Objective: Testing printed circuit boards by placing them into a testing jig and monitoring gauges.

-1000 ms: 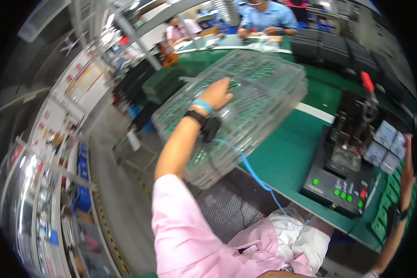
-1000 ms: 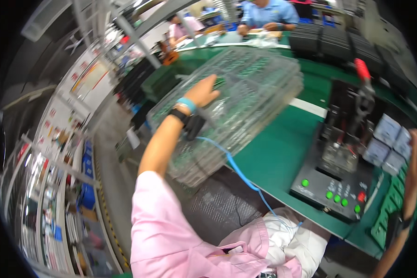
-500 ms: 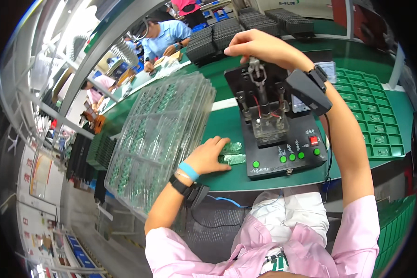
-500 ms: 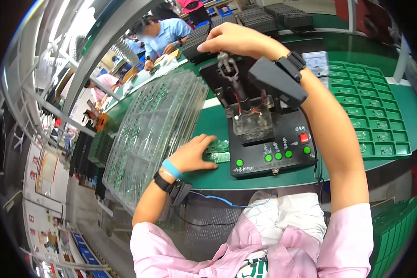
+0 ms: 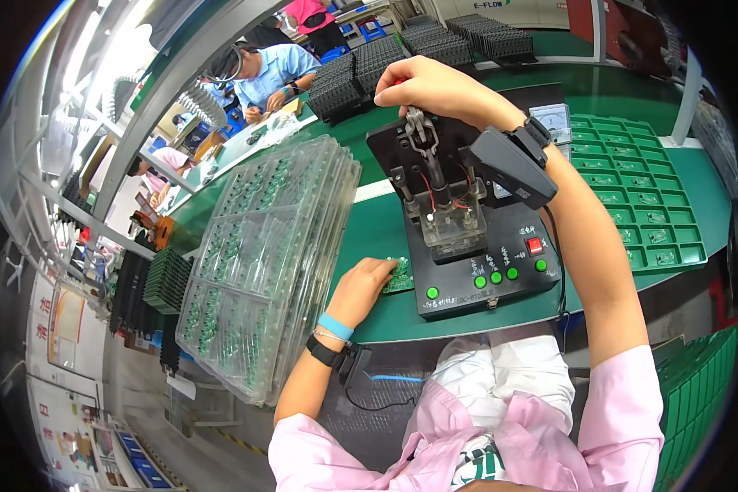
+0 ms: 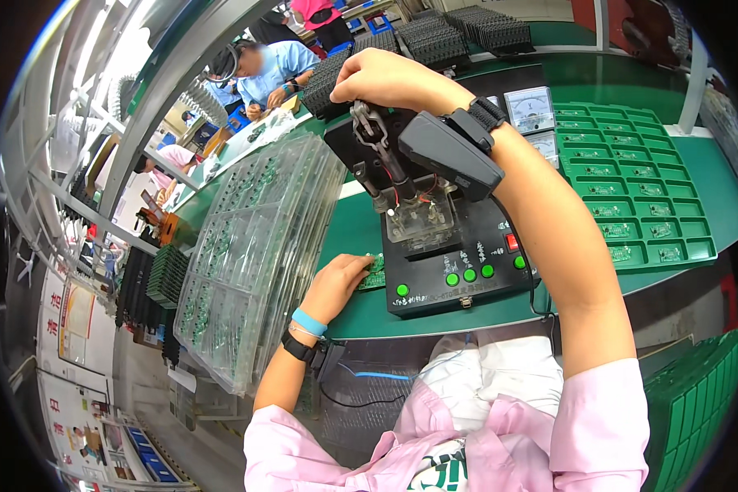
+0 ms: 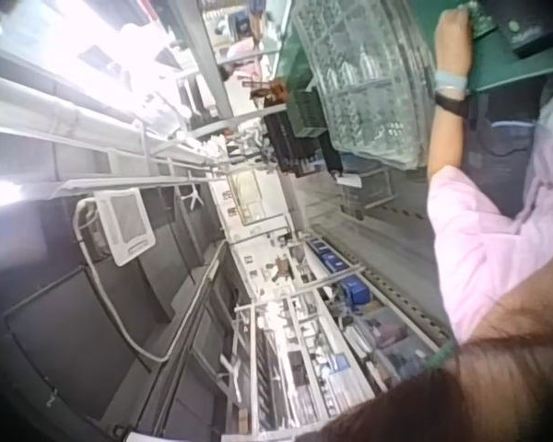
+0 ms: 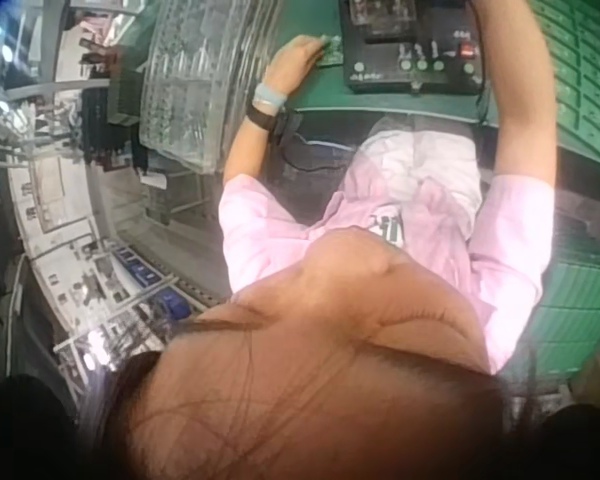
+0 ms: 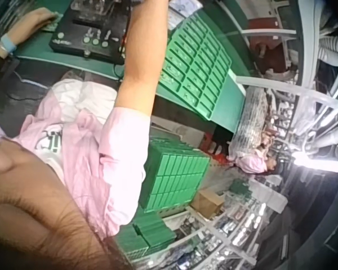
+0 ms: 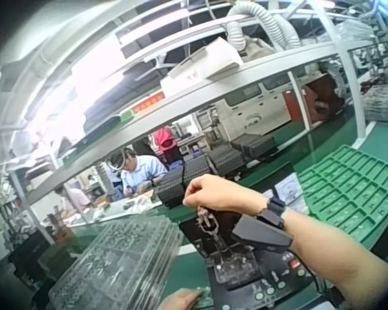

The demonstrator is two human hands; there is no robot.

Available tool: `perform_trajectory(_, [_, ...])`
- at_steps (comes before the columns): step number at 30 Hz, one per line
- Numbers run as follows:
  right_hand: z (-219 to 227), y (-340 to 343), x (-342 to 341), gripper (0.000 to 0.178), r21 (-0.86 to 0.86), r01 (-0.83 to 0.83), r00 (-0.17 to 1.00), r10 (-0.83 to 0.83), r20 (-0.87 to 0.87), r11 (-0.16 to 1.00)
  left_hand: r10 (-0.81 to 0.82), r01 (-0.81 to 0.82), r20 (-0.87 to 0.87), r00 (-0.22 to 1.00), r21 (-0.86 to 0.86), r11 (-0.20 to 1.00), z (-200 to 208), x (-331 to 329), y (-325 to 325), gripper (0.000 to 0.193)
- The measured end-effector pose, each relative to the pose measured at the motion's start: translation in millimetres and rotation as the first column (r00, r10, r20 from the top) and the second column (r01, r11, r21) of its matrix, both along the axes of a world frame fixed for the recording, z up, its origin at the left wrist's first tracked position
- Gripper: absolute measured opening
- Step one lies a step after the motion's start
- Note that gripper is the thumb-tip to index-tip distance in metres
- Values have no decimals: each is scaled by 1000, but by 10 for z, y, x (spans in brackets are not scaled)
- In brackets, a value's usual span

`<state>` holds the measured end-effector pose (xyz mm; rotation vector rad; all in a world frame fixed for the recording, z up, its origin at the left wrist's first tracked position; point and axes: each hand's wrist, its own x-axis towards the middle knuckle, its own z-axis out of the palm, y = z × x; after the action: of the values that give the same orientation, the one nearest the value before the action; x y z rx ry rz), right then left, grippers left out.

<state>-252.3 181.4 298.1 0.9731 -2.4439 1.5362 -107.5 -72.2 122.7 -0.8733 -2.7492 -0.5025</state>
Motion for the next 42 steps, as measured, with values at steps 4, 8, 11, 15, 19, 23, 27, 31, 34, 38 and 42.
perform_trajectory(4, [-11, -37, 7, 31, -52, 65, 998, -64, 12, 997, 56, -60, 53, 997, 68, 996, 145, 35, 11, 18])
perform_trajectory(8, [-23, -16, 13, 26, -37, 27, 999, -27, -21, 999, 27, -15, -50, 998, 220, 975, 281, 195, 224, 20])
perform_trajectory(11, [-15, -8, 20, 26, -39, 35, 999, -35, -7, 999, -38, 90, -208, 977, 247, 965, 280, 257, 632, 22])
perform_trajectory(15, [13, -21, 57, 25, -37, 40, 999, -40, -18, 999, -99, 146, -366, 926, 104, 984, 198, 207, 1177, 26])
perform_trajectory(19, [18, 5, 75, 26, -60, 41, 998, -43, -37, 997, -26, 43, -291, 956, 50, 998, 177, 157, 1324, 32])
perform_trajectory(23, [-18, -6, 19, 27, -53, 49, 999, -50, -17, 997, 2, 28, -220, 976, 132, 991, 156, 292, 1307, 35])
perform_trajectory(27, [-31, -127, 172, 29, -405, -13, 911, -156, -382, 914, 7, 48, -270, 963, 197, 979, 79, 457, 1272, 32])
perform_trajectory(31, [-673, -38, 1158, 54, -322, -218, 634, -117, -764, 921, -6, 101, -234, 972, 394, 913, 10, 557, 999, 28])
perform_trajectory(34, [-1171, 310, 1668, 55, -193, 53, 827, -152, -542, 980, 96, 1, -160, 982, 517, 856, -21, 493, 757, 25])
perform_trajectory(38, [-1523, 689, 1853, 47, -52, 233, 886, -234, -400, 971, 151, -107, -47, 987, 509, 854, -17, 389, 611, 32])
perform_trajectory(42, [-1635, 819, 1981, 43, 264, 345, 821, -153, -550, 901, 111, -76, -51, 993, 454, 888, -11, 289, 595, 41])
